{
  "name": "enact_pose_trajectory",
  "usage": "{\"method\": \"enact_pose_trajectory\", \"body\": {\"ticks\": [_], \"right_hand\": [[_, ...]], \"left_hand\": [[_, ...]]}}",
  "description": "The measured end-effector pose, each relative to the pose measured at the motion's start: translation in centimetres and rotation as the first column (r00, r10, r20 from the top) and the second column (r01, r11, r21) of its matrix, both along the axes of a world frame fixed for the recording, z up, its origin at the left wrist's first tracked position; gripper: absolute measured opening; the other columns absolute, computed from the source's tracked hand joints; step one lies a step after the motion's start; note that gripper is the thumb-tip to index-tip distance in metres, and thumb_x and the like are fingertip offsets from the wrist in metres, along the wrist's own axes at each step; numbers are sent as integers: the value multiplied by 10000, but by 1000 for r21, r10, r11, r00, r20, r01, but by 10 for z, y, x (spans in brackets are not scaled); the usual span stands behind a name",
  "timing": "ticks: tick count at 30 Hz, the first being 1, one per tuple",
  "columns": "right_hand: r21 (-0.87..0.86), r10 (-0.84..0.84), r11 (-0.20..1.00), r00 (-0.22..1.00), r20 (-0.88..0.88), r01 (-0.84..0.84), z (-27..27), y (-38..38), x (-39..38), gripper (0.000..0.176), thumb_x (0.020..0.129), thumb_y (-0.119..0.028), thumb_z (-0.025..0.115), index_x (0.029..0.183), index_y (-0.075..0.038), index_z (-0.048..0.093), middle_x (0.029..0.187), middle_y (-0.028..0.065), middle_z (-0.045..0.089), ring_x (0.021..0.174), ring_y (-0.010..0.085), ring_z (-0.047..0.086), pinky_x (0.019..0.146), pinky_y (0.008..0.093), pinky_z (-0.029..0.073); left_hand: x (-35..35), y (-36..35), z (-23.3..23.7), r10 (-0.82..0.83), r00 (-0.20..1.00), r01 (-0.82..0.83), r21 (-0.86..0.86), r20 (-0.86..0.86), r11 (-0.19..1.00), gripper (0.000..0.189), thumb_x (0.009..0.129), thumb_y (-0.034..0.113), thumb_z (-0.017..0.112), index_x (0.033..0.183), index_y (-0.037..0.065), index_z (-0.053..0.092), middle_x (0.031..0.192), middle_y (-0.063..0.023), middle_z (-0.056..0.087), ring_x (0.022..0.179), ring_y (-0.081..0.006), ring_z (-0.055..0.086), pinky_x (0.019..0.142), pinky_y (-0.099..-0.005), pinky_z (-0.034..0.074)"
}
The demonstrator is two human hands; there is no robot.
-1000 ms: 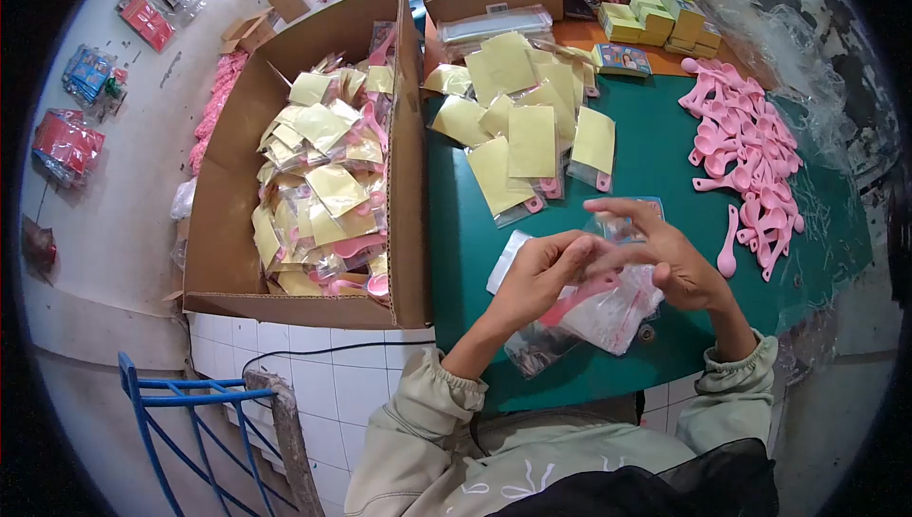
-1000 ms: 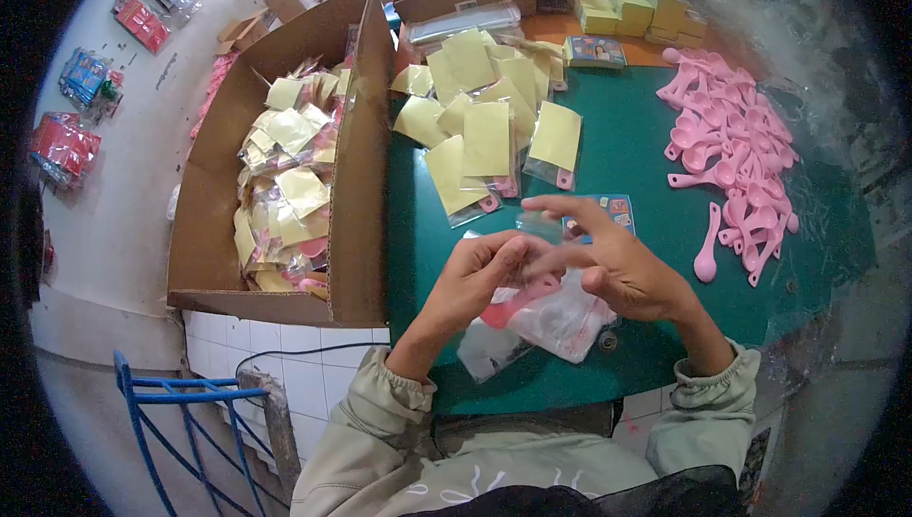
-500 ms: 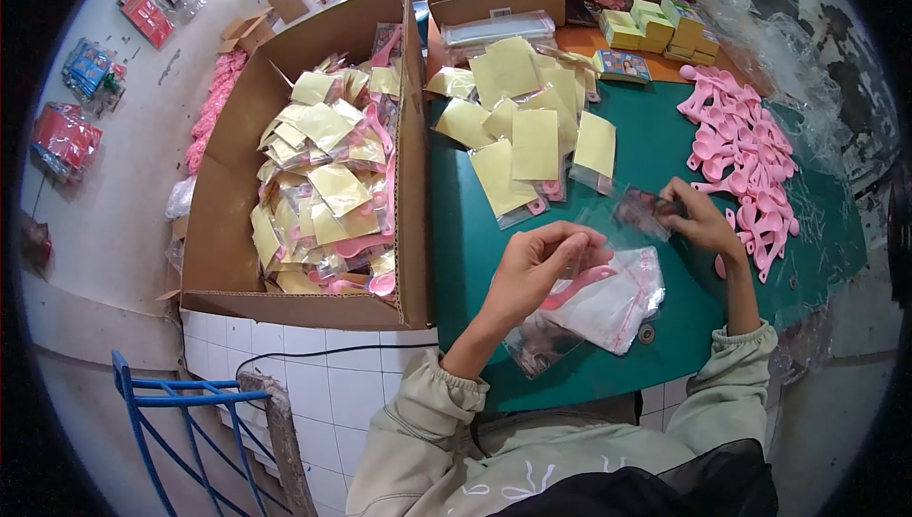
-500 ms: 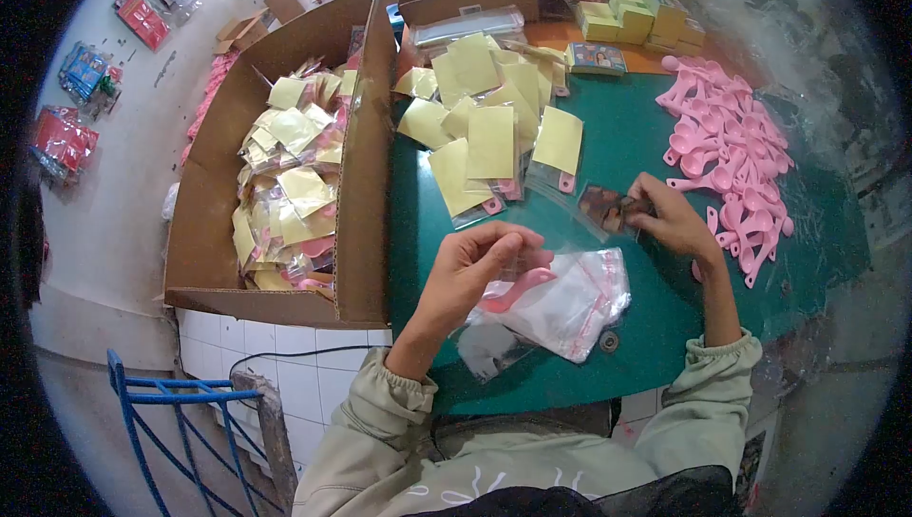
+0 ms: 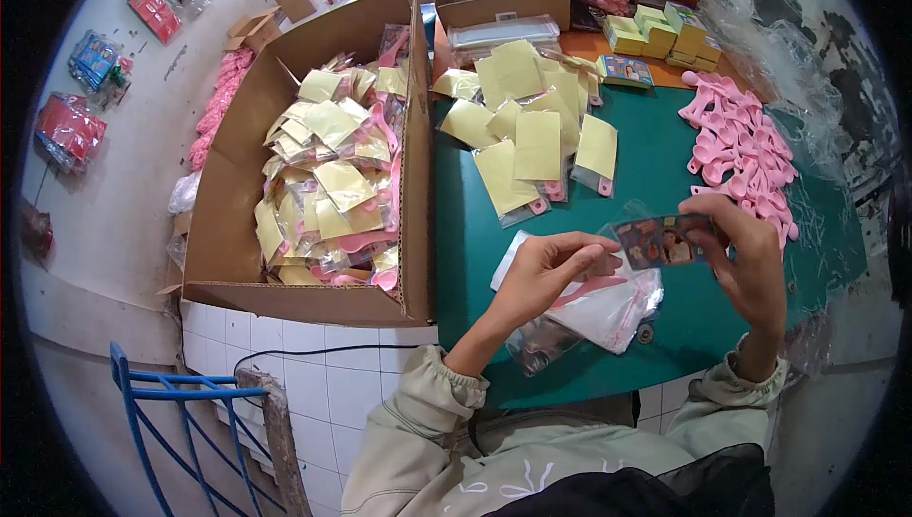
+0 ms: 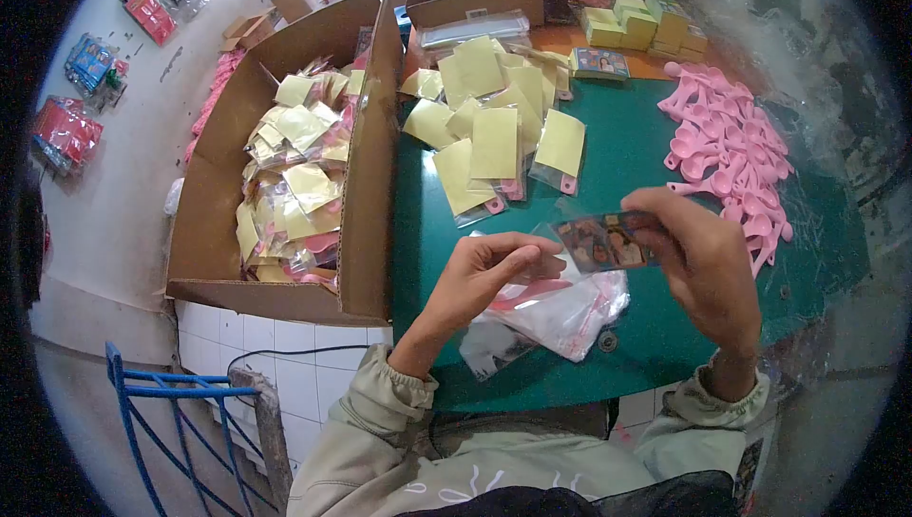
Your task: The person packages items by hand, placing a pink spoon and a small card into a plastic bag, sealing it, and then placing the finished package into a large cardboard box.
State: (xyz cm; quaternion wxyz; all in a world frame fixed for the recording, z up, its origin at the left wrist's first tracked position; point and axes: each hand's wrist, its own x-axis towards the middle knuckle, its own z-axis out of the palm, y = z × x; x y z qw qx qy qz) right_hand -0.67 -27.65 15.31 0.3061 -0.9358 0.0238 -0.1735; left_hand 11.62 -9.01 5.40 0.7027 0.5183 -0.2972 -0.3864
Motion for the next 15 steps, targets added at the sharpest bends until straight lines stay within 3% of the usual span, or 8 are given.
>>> {"method": "enact_pose_trajectory", "body": {"ticks": [3, 6, 9, 10, 12, 15], "right_hand": [[-98, 68, 992, 996, -57, -74, 2, 2, -3, 254, 782, 88, 584, 1018, -2, 572, 872, 115, 633, 795, 181, 650, 669, 280, 499], [159, -128, 983, 968, 214, 95, -8, -1, -6, 254, 783, 95, 584, 1018, 1, 575, 865, 81, 633, 799, 148, 637, 661, 263, 486], [236, -88, 971, 983, 163, 48, -3, -7, -15, 242, 786, 104, 579, 1004, 1, 587, 848, 52, 629, 805, 120, 619, 650, 248, 475], [105, -53, 994, 990, 128, 40, 2, -2, -12, 234, 774, 94, 590, 988, 0, 597, 840, 77, 636, 767, 149, 634, 636, 266, 489], [16, 32, 999, 994, 106, -34, 0, 0, -11, 233, 765, 81, 598, 982, -3, 601, 843, 97, 639, 743, 183, 640, 633, 283, 495], [-32, 128, 991, 991, 32, -127, -4, 0, -10, 241, 743, 58, 610, 972, -13, 595, 852, 134, 633, 726, 268, 636, 645, 316, 499]], "left_hand": [[-2, -2, -1, -26, 1000, 26, -15, 4, 1000, 258, 934, 129, 499, 1064, -69, 603, 980, -158, 650, 920, -191, 636, 838, -310, 516], [-2, -1, 0, -40, 999, 40, -16, 5, 999, 263, 932, 135, 506, 1062, -72, 603, 979, -155, 652, 920, -191, 635, 837, -312, 518], [-2, -1, 2, -51, 999, 51, -11, -17, 999, 266, 936, 139, 500, 1065, -73, 597, 965, -129, 653, 903, -160, 630, 841, -289, 518], [-1, -1, 2, -57, 998, 57, -10, -26, 998, 266, 938, 139, 495, 1066, -73, 594, 959, -117, 653, 894, -145, 628, 843, -276, 518], [-1, -1, -1, -63, 998, 63, 15, 32, 998, 267, 932, 145, 512, 1057, -73, 600, 934, -105, 657, 869, -124, 622, 810, -262, 514], [-2, 0, -6, -102, 987, 95, 62, 120, 994, 268, 921, 154, 538, 1052, -68, 608, 901, -81, 660, 835, -98, 609, 757, -246, 502]]}}
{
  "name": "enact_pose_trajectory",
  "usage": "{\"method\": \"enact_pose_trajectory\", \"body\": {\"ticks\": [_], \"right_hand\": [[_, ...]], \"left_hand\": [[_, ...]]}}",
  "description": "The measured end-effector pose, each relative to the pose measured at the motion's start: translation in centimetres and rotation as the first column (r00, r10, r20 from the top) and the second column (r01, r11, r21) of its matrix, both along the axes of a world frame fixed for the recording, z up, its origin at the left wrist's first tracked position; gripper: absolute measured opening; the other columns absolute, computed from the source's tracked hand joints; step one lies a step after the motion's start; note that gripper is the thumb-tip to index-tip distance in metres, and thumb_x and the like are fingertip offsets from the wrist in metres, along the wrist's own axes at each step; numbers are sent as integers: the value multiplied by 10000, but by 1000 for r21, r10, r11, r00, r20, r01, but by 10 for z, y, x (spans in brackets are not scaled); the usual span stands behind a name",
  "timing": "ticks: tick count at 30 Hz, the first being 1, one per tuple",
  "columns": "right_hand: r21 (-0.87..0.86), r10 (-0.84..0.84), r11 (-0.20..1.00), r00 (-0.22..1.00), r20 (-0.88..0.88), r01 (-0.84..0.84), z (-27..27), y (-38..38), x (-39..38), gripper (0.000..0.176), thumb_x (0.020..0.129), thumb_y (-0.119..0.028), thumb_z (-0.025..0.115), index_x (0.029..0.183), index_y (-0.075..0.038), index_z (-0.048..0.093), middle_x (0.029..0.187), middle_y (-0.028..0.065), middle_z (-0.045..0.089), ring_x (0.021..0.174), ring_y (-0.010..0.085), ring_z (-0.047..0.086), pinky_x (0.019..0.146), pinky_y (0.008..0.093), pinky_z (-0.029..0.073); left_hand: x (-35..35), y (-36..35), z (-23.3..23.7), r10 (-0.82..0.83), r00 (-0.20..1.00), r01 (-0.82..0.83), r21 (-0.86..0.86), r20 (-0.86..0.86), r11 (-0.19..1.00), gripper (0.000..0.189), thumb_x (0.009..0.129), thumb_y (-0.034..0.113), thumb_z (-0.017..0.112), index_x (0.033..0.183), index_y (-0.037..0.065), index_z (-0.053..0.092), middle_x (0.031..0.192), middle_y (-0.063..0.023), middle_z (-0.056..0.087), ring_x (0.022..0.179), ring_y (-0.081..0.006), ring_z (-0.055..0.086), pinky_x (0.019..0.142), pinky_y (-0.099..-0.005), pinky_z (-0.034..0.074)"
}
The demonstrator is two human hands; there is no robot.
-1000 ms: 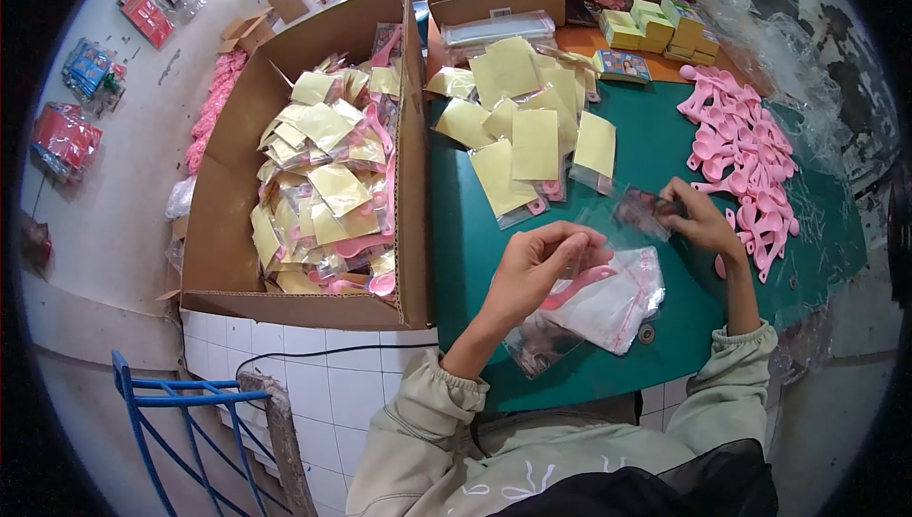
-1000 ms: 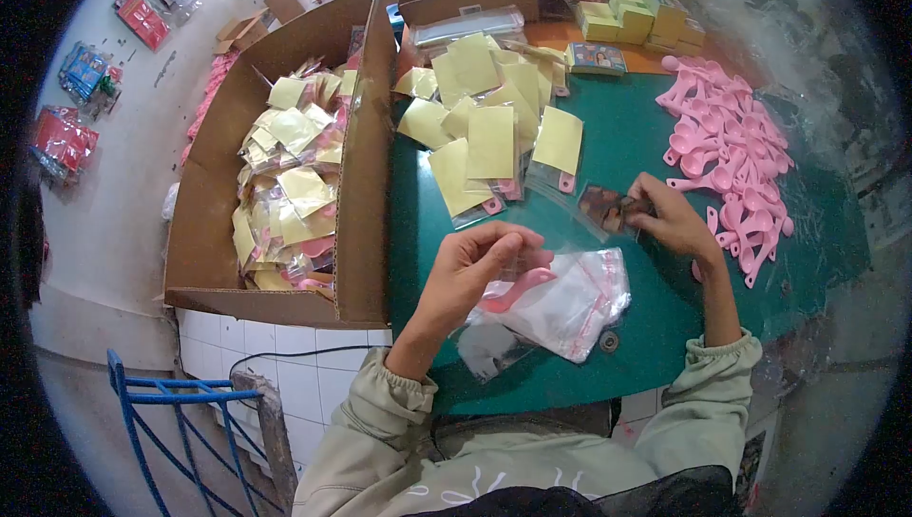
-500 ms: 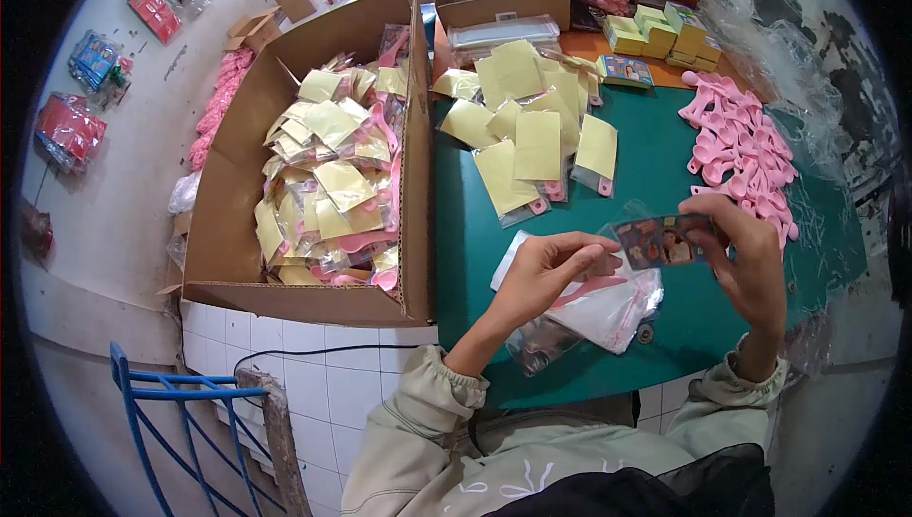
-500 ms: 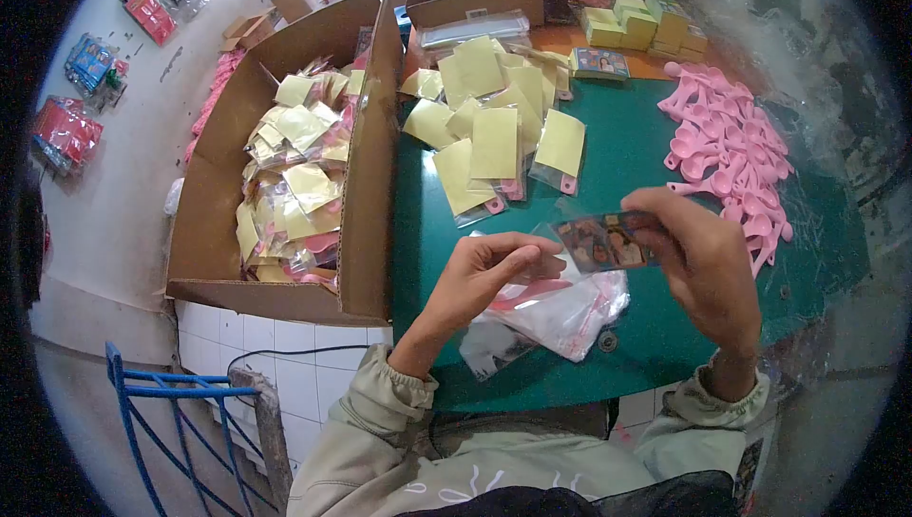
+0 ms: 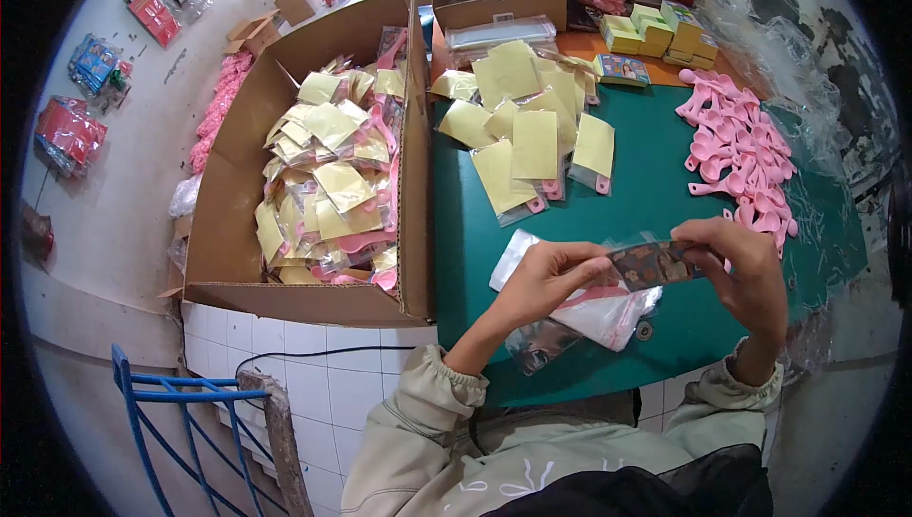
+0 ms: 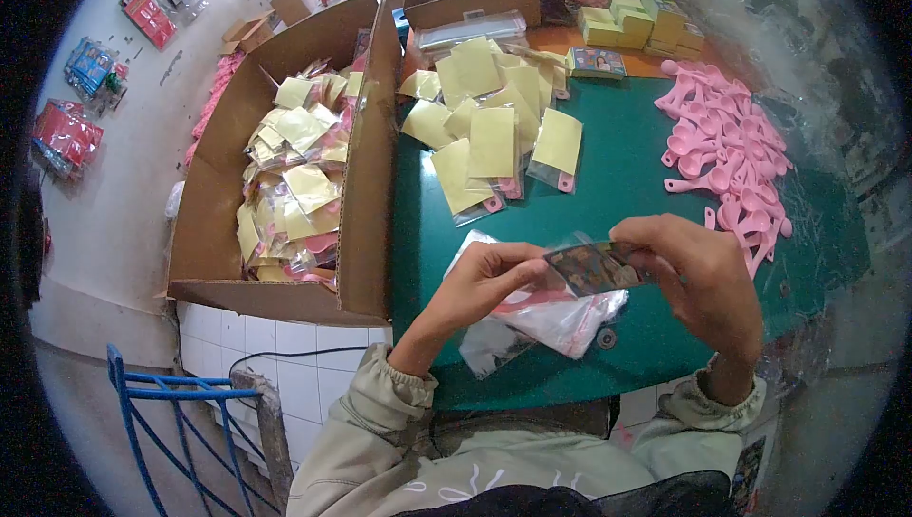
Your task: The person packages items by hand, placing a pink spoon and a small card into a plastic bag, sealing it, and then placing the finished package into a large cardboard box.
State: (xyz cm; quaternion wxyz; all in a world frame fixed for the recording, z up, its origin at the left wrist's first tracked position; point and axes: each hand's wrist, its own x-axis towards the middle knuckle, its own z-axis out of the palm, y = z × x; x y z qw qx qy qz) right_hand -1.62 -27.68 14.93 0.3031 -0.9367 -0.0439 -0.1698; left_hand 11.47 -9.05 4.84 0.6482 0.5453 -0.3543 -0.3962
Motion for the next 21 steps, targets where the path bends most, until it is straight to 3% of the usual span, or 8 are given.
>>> {"method": "enact_pose_trajectory", "body": {"ticks": [4, 9, 12, 14, 15, 17, 19, 21], "right_hand": [[-28, 50, 998, 979, -197, -56, -2, 5, 2, 206, 731, 2, 640, 917, -22, 558, 808, 141, 606, 724, 305, 614, 626, 342, 480], [-91, 124, 982, 923, -364, -168, -16, 11, 8, 207, 733, -75, 662, 884, -32, 526, 768, 133, 579, 687, 304, 584, 597, 345, 455], [91, 170, 984, 956, -237, -153, -40, 13, 10, 186, 720, -74, 675, 816, -18, 525, 764, 127, 577, 665, 289, 581, 597, 321, 454], [206, 223, 963, 939, -262, -172, -45, 8, 8, 211, 704, -85, 701, 758, -13, 511, 720, 94, 562, 639, 214, 574, 589, 297, 447], [262, 250, 948, 929, -274, -178, -47, 5, 7, 228, 695, -91, 714, 729, -10, 503, 698, 77, 554, 626, 176, 571, 585, 284, 444], [406, 108, 914, 953, -282, 16, -49, 3, 1, 257, 670, -72, 736, 695, -13, 488, 669, 37, 532, 642, 105, 536, 575, 260, 430], [413, -40, 893, 945, -326, 180, -54, -4, -4, 302, 651, -39, 764, 675, -17, 463, 640, -25, 484, 696, 30, 466, 565, 227, 412], [598, 10, 764, 923, -385, 241, -56, -2, -4, 280, 668, -30, 758, 671, -15, 479, 657, -24, 506, 690, 40, 477, 571, 219, 411]], "left_hand": [[-8, 1, 4, -34, 996, 31, 35, 85, 999, 256, 910, 161, 561, 1049, -46, 621, 884, -45, 660, 812, -86, 599, 709, -237, 488], [-14, 4, 16, -56, 931, 19, 106, 360, 994, 498, 877, 216, 598, 1325, 82, 428, 907, -114, 681, 796, -174, 651, 718, -288, 489], [-21, 6, 16, -68, 834, -58, 209, 547, 976, 669, 852, 257, 627, 1409, 128, 278, 897, -146, 679, 757, -245, 668, 698, -317, 494], [-23, 8, 15, -65, 753, -141, 258, 654, 956, 745, 839, 283, 640, 1428, 134, 208, 891, -159, 676, 739, -282, 665, 689, -333, 495], [-20, 13, 18, -92, 808, -90, 276, 582, 957, 745, 836, 260, 647, 1426, 135, 209, 890, -152, 677, 742, -263, 665, 681, -324, 497], [-10, 30, 25, -154, 894, 24, 299, 420, 954, 747, 830, 212, 661, 1422, 137, 211, 887, -139, 679, 747, -224, 666, 664, -307, 500], [-5, 40, 16, -68, 952, 22, 155, 299, 988, 734, 824, 147, 665, 1414, 129, 229, 887, -119, 675, 770, -183, 659, 662, -283, 501], [-3, 44, 5, -8, 983, -12, 108, 181, 994, 714, 809, 37, 660, 1396, 113, 261, 903, -88, 658, 834, -137, 639, 666, -250, 511]]}}
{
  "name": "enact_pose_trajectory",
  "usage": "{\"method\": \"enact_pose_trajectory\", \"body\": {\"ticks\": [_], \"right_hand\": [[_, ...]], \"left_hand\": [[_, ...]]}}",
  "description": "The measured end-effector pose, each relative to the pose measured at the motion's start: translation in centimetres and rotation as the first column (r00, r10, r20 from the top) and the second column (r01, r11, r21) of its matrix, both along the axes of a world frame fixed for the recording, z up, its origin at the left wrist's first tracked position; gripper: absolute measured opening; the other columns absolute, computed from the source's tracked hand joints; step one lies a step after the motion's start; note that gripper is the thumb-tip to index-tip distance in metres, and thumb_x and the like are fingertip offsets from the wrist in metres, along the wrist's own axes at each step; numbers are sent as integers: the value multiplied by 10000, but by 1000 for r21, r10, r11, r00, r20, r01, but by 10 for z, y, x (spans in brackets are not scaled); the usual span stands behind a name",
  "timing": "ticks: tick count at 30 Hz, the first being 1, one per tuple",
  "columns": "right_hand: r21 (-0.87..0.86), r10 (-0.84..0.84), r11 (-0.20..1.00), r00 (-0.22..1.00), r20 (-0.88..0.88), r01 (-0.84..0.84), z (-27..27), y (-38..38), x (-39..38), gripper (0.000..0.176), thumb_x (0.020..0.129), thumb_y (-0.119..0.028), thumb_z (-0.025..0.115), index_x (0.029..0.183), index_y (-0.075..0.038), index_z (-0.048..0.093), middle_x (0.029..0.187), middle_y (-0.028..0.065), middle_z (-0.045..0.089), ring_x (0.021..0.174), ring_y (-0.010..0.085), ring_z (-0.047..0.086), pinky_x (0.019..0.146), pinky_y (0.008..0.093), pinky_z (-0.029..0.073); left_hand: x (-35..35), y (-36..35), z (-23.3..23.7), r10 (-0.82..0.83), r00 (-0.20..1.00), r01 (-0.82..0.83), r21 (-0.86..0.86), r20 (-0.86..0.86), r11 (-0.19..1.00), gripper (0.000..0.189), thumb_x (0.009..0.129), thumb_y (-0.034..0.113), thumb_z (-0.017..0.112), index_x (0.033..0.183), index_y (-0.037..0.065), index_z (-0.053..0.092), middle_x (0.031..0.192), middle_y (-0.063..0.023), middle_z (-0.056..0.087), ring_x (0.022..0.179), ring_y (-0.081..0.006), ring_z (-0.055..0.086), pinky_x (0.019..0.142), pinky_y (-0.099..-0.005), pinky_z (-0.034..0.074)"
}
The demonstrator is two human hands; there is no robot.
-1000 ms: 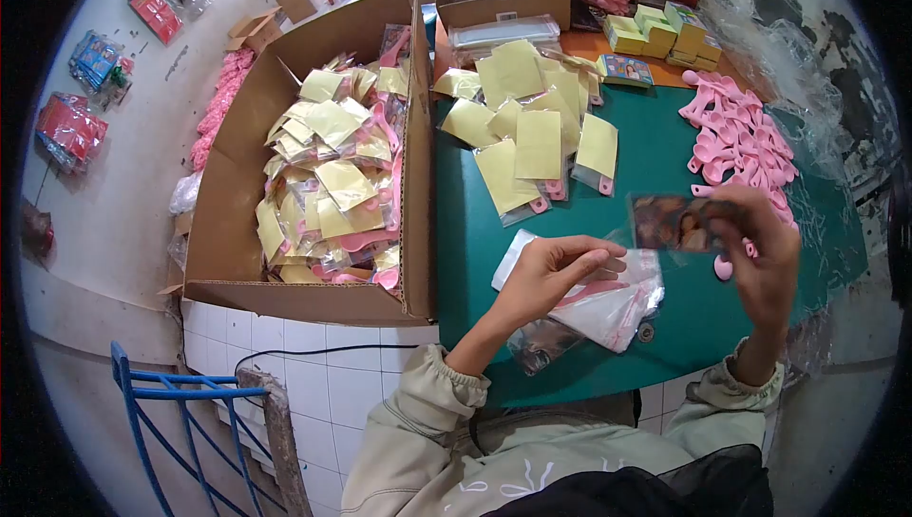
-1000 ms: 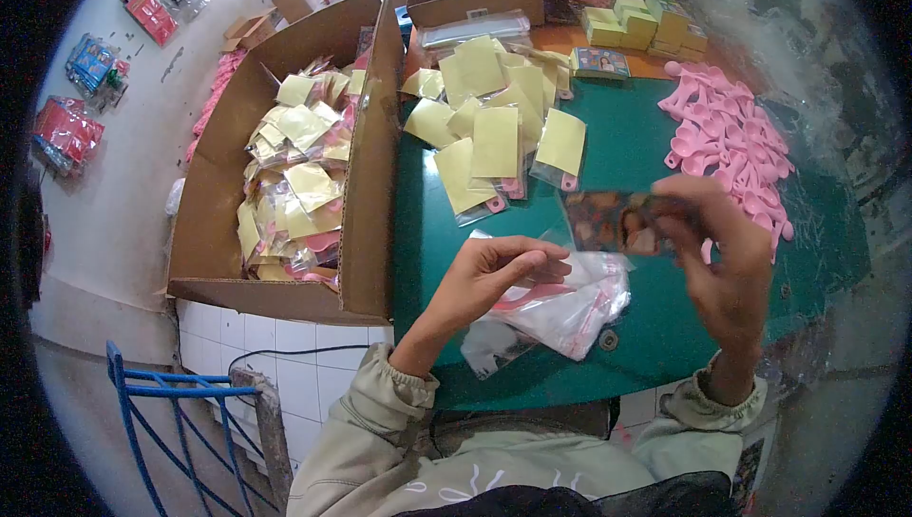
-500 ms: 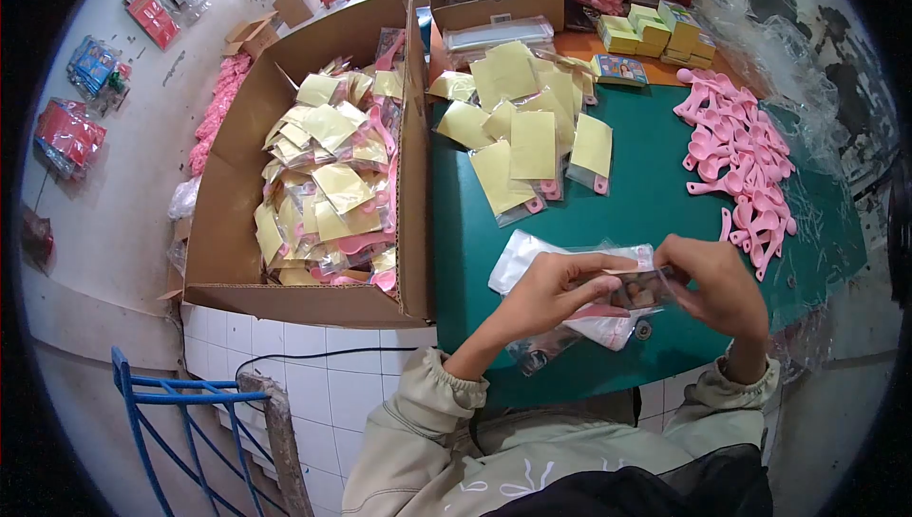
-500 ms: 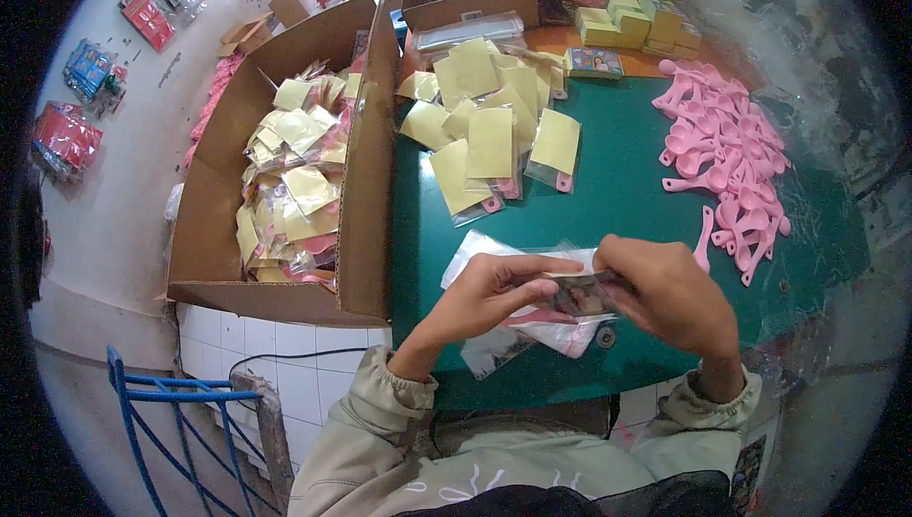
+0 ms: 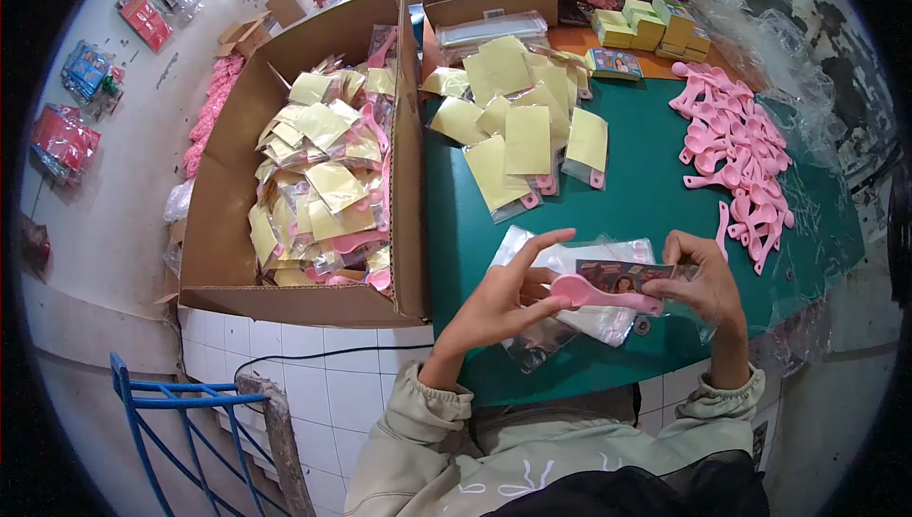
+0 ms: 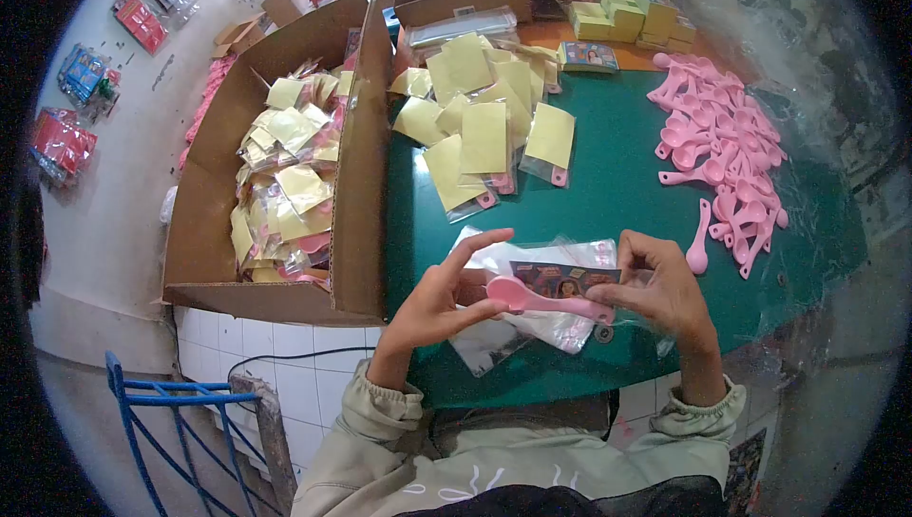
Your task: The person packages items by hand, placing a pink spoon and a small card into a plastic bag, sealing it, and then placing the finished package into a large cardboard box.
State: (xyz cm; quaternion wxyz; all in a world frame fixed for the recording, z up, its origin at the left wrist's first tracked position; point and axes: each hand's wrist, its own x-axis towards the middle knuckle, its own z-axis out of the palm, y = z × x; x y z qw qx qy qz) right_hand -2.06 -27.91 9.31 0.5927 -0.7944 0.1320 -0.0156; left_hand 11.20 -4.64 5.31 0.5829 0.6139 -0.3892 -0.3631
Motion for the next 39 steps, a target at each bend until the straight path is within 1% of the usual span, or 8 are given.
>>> {"method": "enact_pose_trajectory", "body": {"ticks": [4, 9, 13, 15, 19, 23, 30, 39], "right_hand": [[371, 19, 929, 999, -38, -3, -1, 6, -4, 235, 712, -45, 745, 687, -17, 512, 686, -20, 541, 665, 46, 485, 575, 202, 400], [160, -32, 987, 999, -2, 32, -13, 2, -15, 137, 730, -15, 710, 810, 3, 600, 754, 5, 583, 671, 61, 526, 591, 215, 436], [55, -138, 990, 972, 188, 130, -23, 7, -18, 154, 739, -28, 697, 870, 12, 627, 763, 35, 602, 669, 81, 563, 616, 224, 462], [-217, -42, 971, 969, 245, 97, -6, 26, -15, 197, 752, -79, 699, 909, 1, 611, 815, 74, 605, 707, 128, 591, 638, 248, 473], [-532, 421, 798, 893, 159, -282, 0, 52, -15, 334, 749, -164, 706, 1029, -34, 576, 991, 143, 577, 875, 236, 603, 714, 315, 490], [-581, 459, 726, 888, 10, -369, -15, 68, -21, 307, 732, -136, 684, 994, -37, 559, 976, 137, 529, 913, 298, 544, 751, 370, 453], [-567, 391, 780, 914, 111, -265, -38, 88, -11, 202, 737, -102, 649, 880, -25, 530, 848, 124, 477, 811, 308, 503, 714, 399, 411], [-539, 488, 756, 869, 86, -371, -35, 83, -11, 176, 711, -109, 656, 797, -37, 520, 809, 107, 474, 801, 289, 502, 698, 396, 395]], "left_hand": [[-1, -2, 2, 27, 986, -30, -20, -165, 999, 686, 824, 49, 647, 1392, 107, 266, 933, -112, 652, 858, -163, 643, 671, -252, 523], [-4, -1, 4, -52, 981, 49, -19, -186, 999, 683, 831, 69, 646, 1393, 97, 258, 989, -153, 645, 876, -175, 641, 674, -260, 528], [-22, 1, -1, 151, 983, -161, 96, 106, 982, 667, 877, 103, 588, 1407, 79, 184, 1006, -182, 639, 872, -219, 649, 679, -285, 529], [-36, 10, -14, 252, 958, -268, 116, 136, 956, 650, 903, 123, 548, 1409, 84, 143, 993, -194, 635, 834, -243, 662, 663, -299, 528], [-68, 25, -19, 158, 911, -124, 113, -382, 986, 593, 976, 123, 356, 1438, 104, -15, 1055, -194, 612, 943, -253, 634, 765, -333, 530], [-80, 38, -33, 140, 896, -95, 127, -420, 987, 560, 993, 147, 279, 1435, 110, -63, 1137, -206, 569, 1030, -274, 595, 804, -353, 524], [-86, 31, -29, 198, 902, -184, 73, -384, 980, 544, 982, 119, 309, 1439, 87, 15, 1102, -200, 590, 959, -254, 623, 819, -331, 519], [-86, 29, -26, 209, 933, -205, 45, -293, 978, 531, 978, 139, 337, 1438, 62, 82, 936, -176, 651, 894, -227, 632, 844, -335, 476]]}}
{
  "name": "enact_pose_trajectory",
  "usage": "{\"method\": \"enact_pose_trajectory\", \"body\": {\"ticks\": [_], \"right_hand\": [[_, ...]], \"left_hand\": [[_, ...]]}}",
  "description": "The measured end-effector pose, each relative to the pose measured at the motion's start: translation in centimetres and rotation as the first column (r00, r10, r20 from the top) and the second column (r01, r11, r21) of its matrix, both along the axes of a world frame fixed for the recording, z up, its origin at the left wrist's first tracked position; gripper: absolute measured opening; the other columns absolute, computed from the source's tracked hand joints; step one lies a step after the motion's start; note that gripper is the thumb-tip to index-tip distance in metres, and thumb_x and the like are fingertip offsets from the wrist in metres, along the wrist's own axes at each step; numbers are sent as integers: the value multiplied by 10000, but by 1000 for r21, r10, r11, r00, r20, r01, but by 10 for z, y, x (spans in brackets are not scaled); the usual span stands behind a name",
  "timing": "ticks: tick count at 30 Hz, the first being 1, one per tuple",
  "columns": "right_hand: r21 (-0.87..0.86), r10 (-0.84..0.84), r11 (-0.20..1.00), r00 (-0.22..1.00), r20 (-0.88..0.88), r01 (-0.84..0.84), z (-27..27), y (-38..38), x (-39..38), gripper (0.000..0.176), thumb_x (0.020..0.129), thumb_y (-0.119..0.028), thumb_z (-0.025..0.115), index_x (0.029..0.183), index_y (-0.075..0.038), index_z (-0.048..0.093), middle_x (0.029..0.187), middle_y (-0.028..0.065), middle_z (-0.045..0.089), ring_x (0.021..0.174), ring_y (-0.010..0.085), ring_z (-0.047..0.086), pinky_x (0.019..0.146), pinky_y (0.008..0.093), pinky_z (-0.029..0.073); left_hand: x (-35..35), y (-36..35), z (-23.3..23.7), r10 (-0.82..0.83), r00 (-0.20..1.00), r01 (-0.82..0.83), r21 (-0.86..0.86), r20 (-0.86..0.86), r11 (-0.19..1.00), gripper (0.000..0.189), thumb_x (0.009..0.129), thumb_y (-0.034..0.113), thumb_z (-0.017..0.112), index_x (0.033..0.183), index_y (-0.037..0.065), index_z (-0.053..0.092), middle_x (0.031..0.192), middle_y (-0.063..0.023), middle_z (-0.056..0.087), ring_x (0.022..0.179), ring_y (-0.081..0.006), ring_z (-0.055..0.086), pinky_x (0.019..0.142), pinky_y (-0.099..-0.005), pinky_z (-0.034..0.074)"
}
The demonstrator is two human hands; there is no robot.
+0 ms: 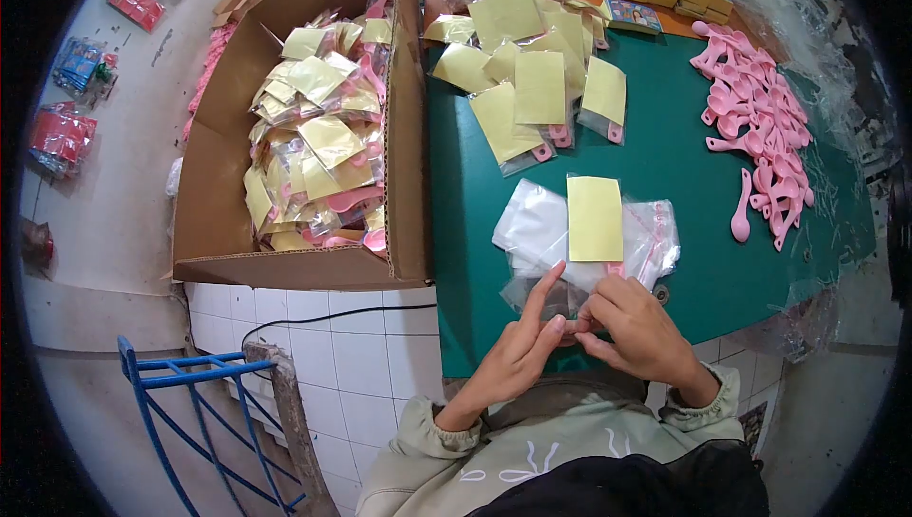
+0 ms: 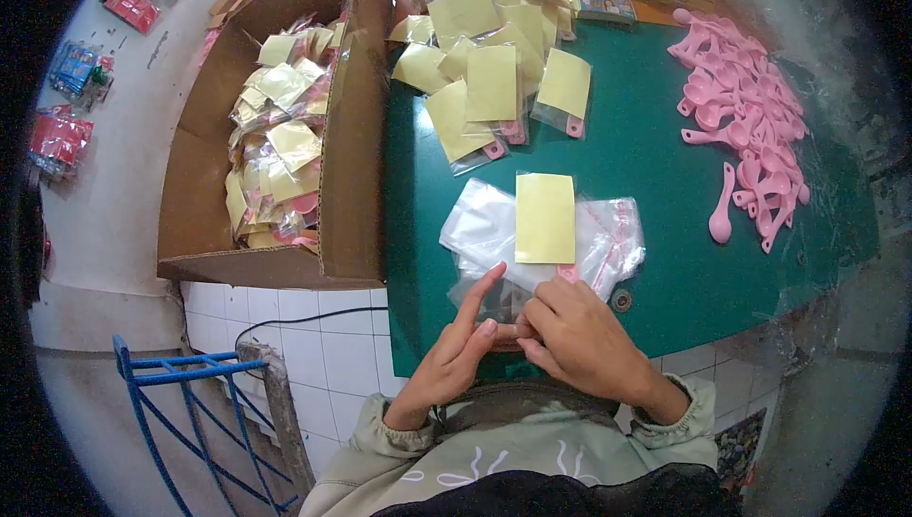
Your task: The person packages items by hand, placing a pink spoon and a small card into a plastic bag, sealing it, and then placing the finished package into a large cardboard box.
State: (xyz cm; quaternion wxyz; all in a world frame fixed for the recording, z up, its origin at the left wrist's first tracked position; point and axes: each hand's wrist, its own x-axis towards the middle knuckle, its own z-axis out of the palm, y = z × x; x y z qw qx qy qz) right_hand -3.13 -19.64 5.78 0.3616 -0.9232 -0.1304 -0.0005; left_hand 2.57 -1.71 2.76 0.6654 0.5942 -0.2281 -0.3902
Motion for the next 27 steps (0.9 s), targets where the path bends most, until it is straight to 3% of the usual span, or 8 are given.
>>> {"method": "enact_pose_trajectory", "body": {"ticks": [9, 17, 18, 20, 21, 22, 24, 27], "right_hand": [[-214, 104, 975, 979, 176, -65, -6, 5, -10, 167, 705, -123, 650, 795, -60, 525, 791, 70, 479, 771, 230, 507, 695, 354, 391], [421, 457, 804, 889, 11, -419, 40, -129, -24, 182, 766, -148, 707, 776, -39, 561, 733, 66, 549, 696, 227, 554, 607, 319, 423], [467, 383, 812, 923, 27, -351, 47, -162, -28, 160, 771, -127, 691, 764, -40, 558, 730, 71, 563, 663, 211, 548, 580, 309, 415], [479, -285, 815, 946, -157, 325, 51, -218, -50, 224, 745, -170, 694, 819, -10, 556, 764, 111, 586, 742, 215, 600, 604, 311, 437], [-8, -548, 834, 830, 104, 552, 38, -267, -61, 247, 759, -151, 675, 893, 7, 540, 835, 127, 593, 806, 238, 599, 663, 340, 448], [-416, -689, 483, 628, 362, 770, 25, -317, -72, 281, 774, -132, 657, 966, 24, 524, 906, 143, 600, 870, 260, 599, 721, 370, 459], [-584, -745, 55, 423, 516, 810, 21, -293, -84, 346, 758, -111, 667, 1036, 19, 508, 1005, 165, 573, 935, 289, 576, 788, 375, 443], [-448, -679, 419, 600, 424, 790, 38, -168, -60, 461, 735, -79, 682, 1141, 13, 483, 1154, 197, 532, 1034, 332, 542, 888, 383, 418]], "left_hand": [[8, -22, -14, 33, 999, -30, 88, -42, 996, 569, 949, 17, 367, 1439, 123, 98, 998, -163, 624, 918, -162, 607, 784, -261, 498], [10, -21, -19, 26, 991, -31, -34, -131, 999, 351, 957, 46, 361, 1308, 26, 350, 1038, -158, 623, 976, -209, 622, 787, -274, 524], [10, -21, -20, 16, 992, -23, -51, -128, 998, 323, 954, 44, 362, 1273, 14, 405, 1038, -145, 625, 986, -199, 620, 781, -265, 529], [11, -21, -17, -23, 993, 22, -10, -117, 1000, 298, 962, 47, 348, 1244, -2, 430, 1112, -148, 588, 1029, -207, 597, 804, -279, 517], [11, -20, -16, -40, 993, 42, 12, -112, 999, 289, 966, 48, 340, 1230, -10, 442, 1149, -149, 570, 1050, -212, 586, 815, -286, 511], [12, -20, -16, -45, 994, 47, 14, -97, 999, 284, 965, 44, 341, 1219, -18, 452, 1150, -146, 569, 1055, -209, 583, 817, -286, 510], [11, -19, -17, -49, 996, 51, 27, -76, 998, 276, 962, 38, 341, 1195, -33, 471, 1152, -140, 569, 1064, -203, 578, 822, -286, 507], [7, -20, -18, -39, 967, 26, -53, -253, 998, 275, 941, 26, 384, 1189, -49, 475, 1129, -112, 579, 1073, -190, 573, 879, -282, 482]]}}
